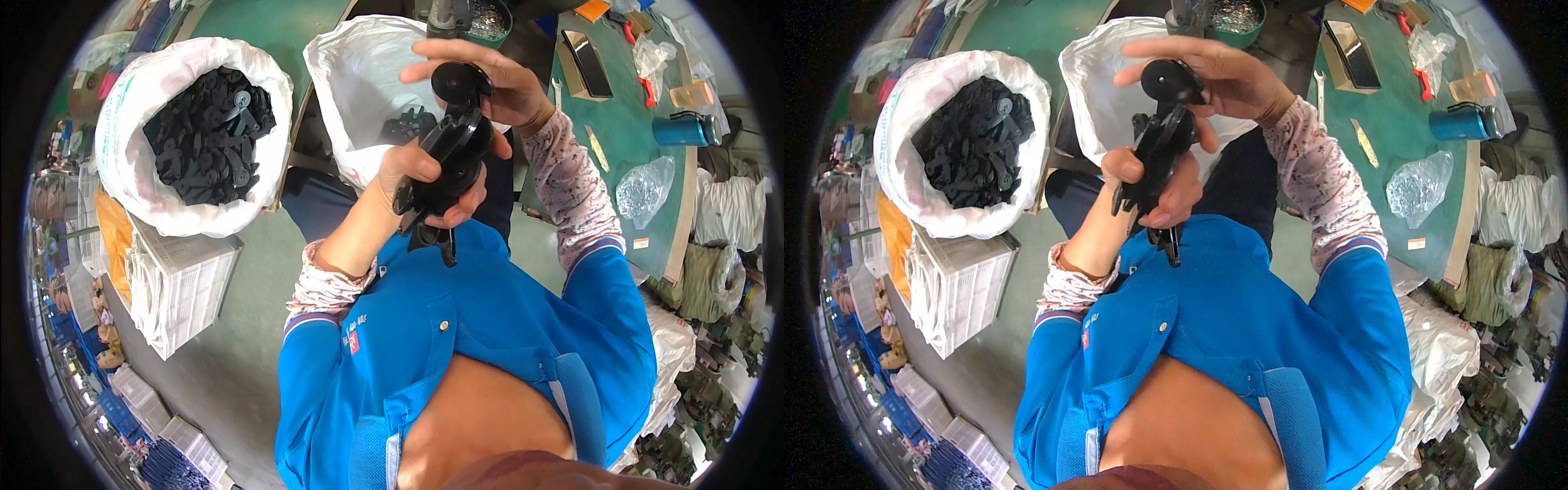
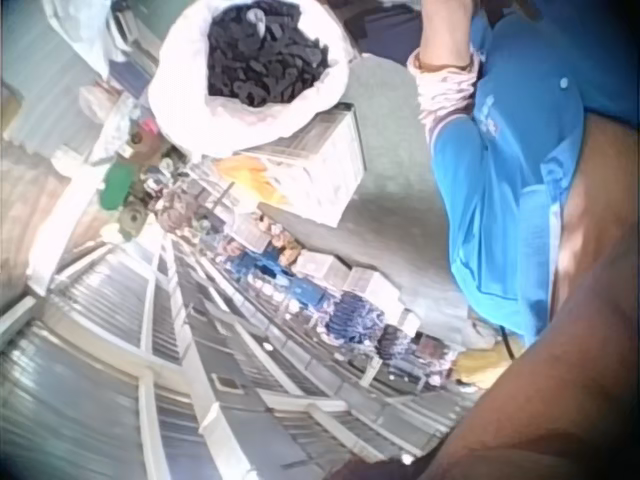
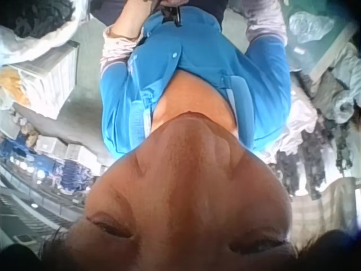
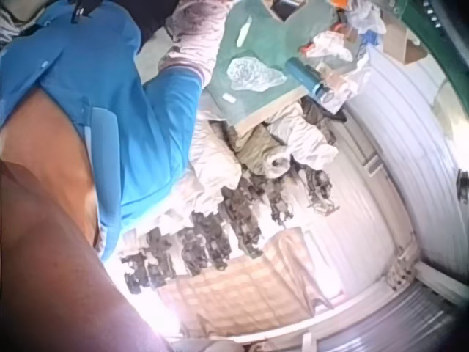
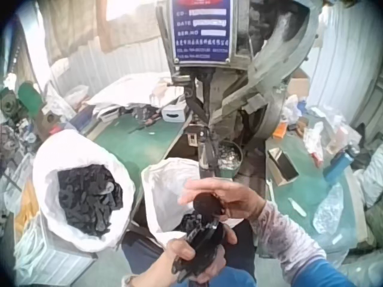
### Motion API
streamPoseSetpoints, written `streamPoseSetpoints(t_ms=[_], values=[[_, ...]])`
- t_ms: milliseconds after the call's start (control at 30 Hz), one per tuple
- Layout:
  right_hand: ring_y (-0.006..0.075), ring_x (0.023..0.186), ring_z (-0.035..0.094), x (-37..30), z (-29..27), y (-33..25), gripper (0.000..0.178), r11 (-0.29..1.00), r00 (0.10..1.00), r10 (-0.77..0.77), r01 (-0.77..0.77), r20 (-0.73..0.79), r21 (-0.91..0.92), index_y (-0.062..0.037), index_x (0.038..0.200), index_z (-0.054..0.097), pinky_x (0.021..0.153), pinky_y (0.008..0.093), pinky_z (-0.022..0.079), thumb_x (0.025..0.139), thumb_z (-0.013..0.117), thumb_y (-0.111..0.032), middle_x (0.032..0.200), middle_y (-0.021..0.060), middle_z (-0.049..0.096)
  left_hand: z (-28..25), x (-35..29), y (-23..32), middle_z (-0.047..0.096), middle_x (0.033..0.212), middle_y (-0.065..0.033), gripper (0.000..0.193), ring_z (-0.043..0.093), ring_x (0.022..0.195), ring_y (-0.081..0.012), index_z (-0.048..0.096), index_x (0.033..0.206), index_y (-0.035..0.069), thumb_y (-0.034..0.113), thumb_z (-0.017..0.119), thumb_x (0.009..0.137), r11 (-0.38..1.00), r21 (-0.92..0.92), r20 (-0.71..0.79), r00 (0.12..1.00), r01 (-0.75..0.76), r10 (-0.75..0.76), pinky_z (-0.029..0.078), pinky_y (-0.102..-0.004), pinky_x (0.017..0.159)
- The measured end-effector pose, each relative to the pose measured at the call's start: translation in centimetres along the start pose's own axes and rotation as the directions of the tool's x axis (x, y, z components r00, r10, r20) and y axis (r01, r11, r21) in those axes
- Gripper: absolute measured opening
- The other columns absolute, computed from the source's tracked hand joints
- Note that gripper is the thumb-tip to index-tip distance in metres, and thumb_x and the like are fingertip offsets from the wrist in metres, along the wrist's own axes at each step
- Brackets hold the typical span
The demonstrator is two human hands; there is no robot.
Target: The person repeatedly picks black plastic components from a white sack, attaches small metal pins to them by hand, and places the assembled units into a second white sack. The process is continuous and repetitive.
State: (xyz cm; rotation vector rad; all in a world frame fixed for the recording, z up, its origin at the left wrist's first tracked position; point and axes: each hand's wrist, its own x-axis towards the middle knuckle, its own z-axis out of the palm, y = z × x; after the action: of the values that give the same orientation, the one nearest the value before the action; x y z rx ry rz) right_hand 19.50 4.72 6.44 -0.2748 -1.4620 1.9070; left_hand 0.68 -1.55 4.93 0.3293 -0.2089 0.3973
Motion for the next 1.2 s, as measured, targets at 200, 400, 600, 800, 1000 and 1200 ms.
streamPoseSetpoints(t_ms=[200, 400, 600, 800, 1000, 1200], values=[[0.0119, 0.088, 0.056, 0.3, -0.1, 0.6, 0.049, 0.994, 0.989, 0.014, -0.03, -0.149, -0.105, 0.0049, 0.119, 0.054, 0.074, 0.0219, 0.048, 0.092, 0.055, -0.036, 0.102, 0.0122, 0.06, -0.7, 0.1, -0.1, 0.057, 0.083, -0.0254, 0.082, 0.059, 0.061, -0.028, 0.029, 0.135, -0.009, 0.02, 0.067, 0.069, 0.999, -0.03, 0.019, 0.999, -0.043, 0.044, 0.043, -0.0311, 0.042], [0.0094, 0.066, 0.056, 0.0, 1.1, -1.7, 0.026, 0.946, 0.832, -0.072, -0.117, -0.551, -0.301, 0.0011, 0.11, 0.061, 0.061, 0.0206, 0.046, 0.094, 0.056, -0.018, 0.08, 0.0055, 0.062, -1.4, -0.3, 1.2, 0.057, 0.087, -0.0227, 0.075, 0.06, 0.074, -0.0277, 0.031, 0.136, -0.004, 0.021, 0.066, 0.075, 0.991, 0.078, -0.09, 0.989, -0.109, 0.116, 0.046, -0.0322, 0.053], [0.008, 0.053, 0.052, 1.8, -2.9, -5.3, 0.027, 0.885, 0.68, -0.349, 0.013, -0.645, -0.465, 0.0005, 0.115, 0.058, 0.046, 0.0194, 0.041, 0.093, 0.056, -0.016, 0.08, 0.0046, 0.063, -1.9, -1.3, 2.3, 0.058, 0.097, -0.0202, 0.06, 0.06, 0.081, -0.0268, 0.039, 0.131, 0.0, 0.019, 0.063, 0.08, 0.936, 0.271, -0.307, 0.901, -0.225, 0.306, 0.049, -0.0344, 0.058], [0.012, 0.039, 0.047, 5.0, -1.6, -10.2, 0.016, 0.959, 0.756, -0.046, -0.149, -0.653, -0.24, 0.0044, 0.098, 0.058, 0.039, 0.0241, 0.039, 0.09, 0.057, -0.009, 0.06, 0.0086, 0.06, -1.8, -2.2, 3.6, 0.059, 0.109, -0.0187, 0.053, 0.061, 0.088, -0.0267, 0.042, 0.132, 0.004, 0.023, 0.06, 0.086, 0.861, 0.436, -0.467, 0.751, -0.263, 0.466, 0.051, -0.0344, 0.066], [0.0088, 0.035, 0.04, 6.1, -0.2, -10.4, 0.016, 0.891, 0.658, -0.042, -0.316, -0.751, -0.326, 0.0024, 0.089, 0.059, 0.036, 0.0227, 0.031, 0.092, 0.054, -0.013, 0.056, 0.0074, 0.057, -2.2, -2.6, 4.8, 0.062, 0.107, -0.0181, 0.043, 0.062, 0.092, -0.0262, 0.047, 0.125, 0.005, 0.023, 0.056, 0.087, 0.816, 0.473, -0.486, 0.673, -0.333, 0.557, 0.052, -0.0365, 0.072], [0.0075, 0.033, 0.038, 6.1, -0.4, -10.5, 0.019, 0.814, 0.639, -0.05, -0.419, -0.767, -0.402, 0.0028, 0.095, 0.061, 0.033, 0.0228, 0.028, 0.093, 0.052, -0.014, 0.053, 0.0057, 0.055, -3.1, -1.4, 5.4, 0.059, 0.109, -0.0236, 0.044, 0.06, 0.096, -0.0288, 0.046, 0.122, -0.009, 0.014, 0.054, 0.085, 0.834, 0.358, -0.443, 0.711, -0.419, 0.547, 0.051, -0.036, 0.079]])
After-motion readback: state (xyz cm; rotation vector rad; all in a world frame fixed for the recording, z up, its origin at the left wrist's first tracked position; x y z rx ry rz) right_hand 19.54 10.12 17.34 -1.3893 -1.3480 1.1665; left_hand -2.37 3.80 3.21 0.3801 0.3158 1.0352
